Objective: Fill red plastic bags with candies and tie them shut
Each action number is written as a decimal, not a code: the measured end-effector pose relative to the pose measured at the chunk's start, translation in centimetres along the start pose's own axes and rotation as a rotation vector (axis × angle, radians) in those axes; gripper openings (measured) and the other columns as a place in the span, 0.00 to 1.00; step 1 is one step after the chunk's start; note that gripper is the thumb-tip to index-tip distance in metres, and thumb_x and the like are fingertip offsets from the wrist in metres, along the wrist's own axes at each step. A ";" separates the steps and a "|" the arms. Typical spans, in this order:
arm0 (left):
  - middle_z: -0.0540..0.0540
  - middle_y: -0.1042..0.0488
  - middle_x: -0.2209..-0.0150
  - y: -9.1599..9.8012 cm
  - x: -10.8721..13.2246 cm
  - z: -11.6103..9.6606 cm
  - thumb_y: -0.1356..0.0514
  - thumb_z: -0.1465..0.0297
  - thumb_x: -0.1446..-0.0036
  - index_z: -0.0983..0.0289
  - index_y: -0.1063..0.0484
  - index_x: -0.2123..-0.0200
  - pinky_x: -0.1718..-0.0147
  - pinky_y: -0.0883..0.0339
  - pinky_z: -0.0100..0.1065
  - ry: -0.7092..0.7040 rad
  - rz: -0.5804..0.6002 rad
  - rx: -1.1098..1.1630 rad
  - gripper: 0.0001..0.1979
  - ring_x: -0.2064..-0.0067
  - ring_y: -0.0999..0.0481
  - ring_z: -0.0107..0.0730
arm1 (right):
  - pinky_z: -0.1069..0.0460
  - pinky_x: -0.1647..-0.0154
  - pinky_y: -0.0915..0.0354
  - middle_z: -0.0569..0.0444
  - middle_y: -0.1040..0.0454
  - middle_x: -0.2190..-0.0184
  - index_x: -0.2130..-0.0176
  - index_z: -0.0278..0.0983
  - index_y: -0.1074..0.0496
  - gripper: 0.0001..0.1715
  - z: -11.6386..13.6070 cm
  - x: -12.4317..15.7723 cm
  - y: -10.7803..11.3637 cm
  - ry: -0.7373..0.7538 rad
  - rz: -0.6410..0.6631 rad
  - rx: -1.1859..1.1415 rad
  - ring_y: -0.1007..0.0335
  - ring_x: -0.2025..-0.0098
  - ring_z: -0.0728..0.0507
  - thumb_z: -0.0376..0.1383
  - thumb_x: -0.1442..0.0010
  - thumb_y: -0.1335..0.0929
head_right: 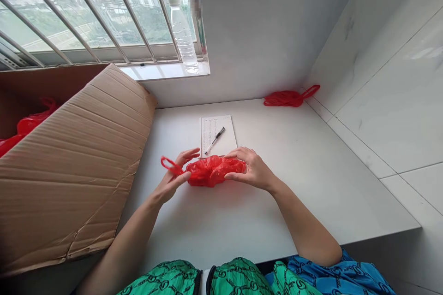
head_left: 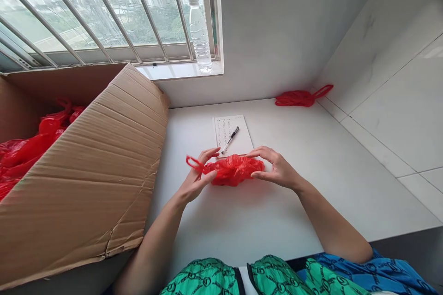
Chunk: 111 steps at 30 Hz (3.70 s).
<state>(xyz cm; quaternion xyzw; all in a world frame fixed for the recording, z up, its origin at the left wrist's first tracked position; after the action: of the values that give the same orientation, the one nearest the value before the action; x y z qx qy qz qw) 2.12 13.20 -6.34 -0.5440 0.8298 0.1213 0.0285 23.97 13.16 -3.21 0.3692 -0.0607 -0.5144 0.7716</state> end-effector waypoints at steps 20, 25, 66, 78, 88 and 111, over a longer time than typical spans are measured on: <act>0.55 0.23 0.68 -2.6 1.1 -3.1 0.52 0.47 0.36 0.61 0.24 0.51 0.73 0.37 0.30 -0.096 0.126 -0.252 0.29 0.78 0.32 0.26 | 0.48 0.60 0.40 0.54 0.24 0.67 0.62 0.39 0.29 0.04 2.1 0.5 -4.9 0.186 0.062 0.469 0.31 0.67 0.44 0.31 0.36 0.33; 0.52 0.25 0.58 -3.5 0.7 -2.7 0.40 0.61 0.38 0.53 0.22 0.56 0.68 0.34 0.29 -0.243 0.015 -0.897 0.10 0.65 0.25 0.29 | 0.49 0.62 0.41 0.55 0.24 0.68 0.62 0.39 0.27 0.05 2.6 0.5 -4.3 0.182 0.017 0.406 0.33 0.69 0.46 0.32 0.34 0.34; 0.57 0.27 0.50 -1.3 1.9 -8.7 0.37 0.69 0.42 0.55 0.33 0.41 0.43 0.40 0.46 -0.338 -0.301 -0.534 0.25 0.49 0.29 0.41 | 0.53 0.65 0.38 0.58 0.32 0.70 0.67 0.40 0.34 0.12 0.5 1.7 1.5 -0.252 -0.393 -0.635 0.37 0.68 0.48 0.42 0.41 0.28; 0.52 0.28 0.75 -2.1 2.6 -9.5 0.53 0.61 0.32 0.61 0.30 0.73 0.47 0.42 0.46 -0.320 -0.066 -0.666 0.20 0.66 0.29 0.35 | 0.48 0.61 0.31 0.55 0.31 0.71 0.69 0.41 0.37 0.10 -1.9 1.8 3.2 -0.413 -0.432 -0.983 0.32 0.67 0.44 0.43 0.41 0.35; 0.51 0.28 0.75 -2.7 1.4 -6.0 0.44 0.69 0.39 0.58 0.24 0.63 0.54 0.42 0.46 -0.087 -0.064 -1.342 0.08 0.69 0.30 0.37 | 0.53 0.81 0.42 0.56 0.27 0.66 0.55 0.46 0.36 0.13 2.0 2.9 4.1 -0.238 -0.072 -0.735 0.43 0.80 0.49 0.37 0.41 0.39; 0.64 0.40 0.39 -2.8 3.2 -4.8 0.44 0.75 0.46 0.61 0.46 0.34 0.62 0.29 0.38 0.052 -0.124 -1.076 0.35 0.43 0.34 0.49 | 0.41 0.53 0.32 0.44 0.43 0.35 0.50 0.42 0.31 0.16 8.1 3.5 4.1 -0.021 -0.247 0.522 0.32 0.45 0.33 0.37 0.38 0.32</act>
<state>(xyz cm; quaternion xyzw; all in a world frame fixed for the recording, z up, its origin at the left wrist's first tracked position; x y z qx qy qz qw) 3.81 8.12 -2.76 -0.5326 0.6172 0.5137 -0.2673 24.80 6.97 4.16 0.5543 -0.1537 -0.5753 0.5815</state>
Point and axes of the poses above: each hand's wrist, its own x-axis away from the middle knuckle, its own y-axis out of the back of the hand, z = x × y, the point moved 8 cm from there along -x, towards the middle knuckle
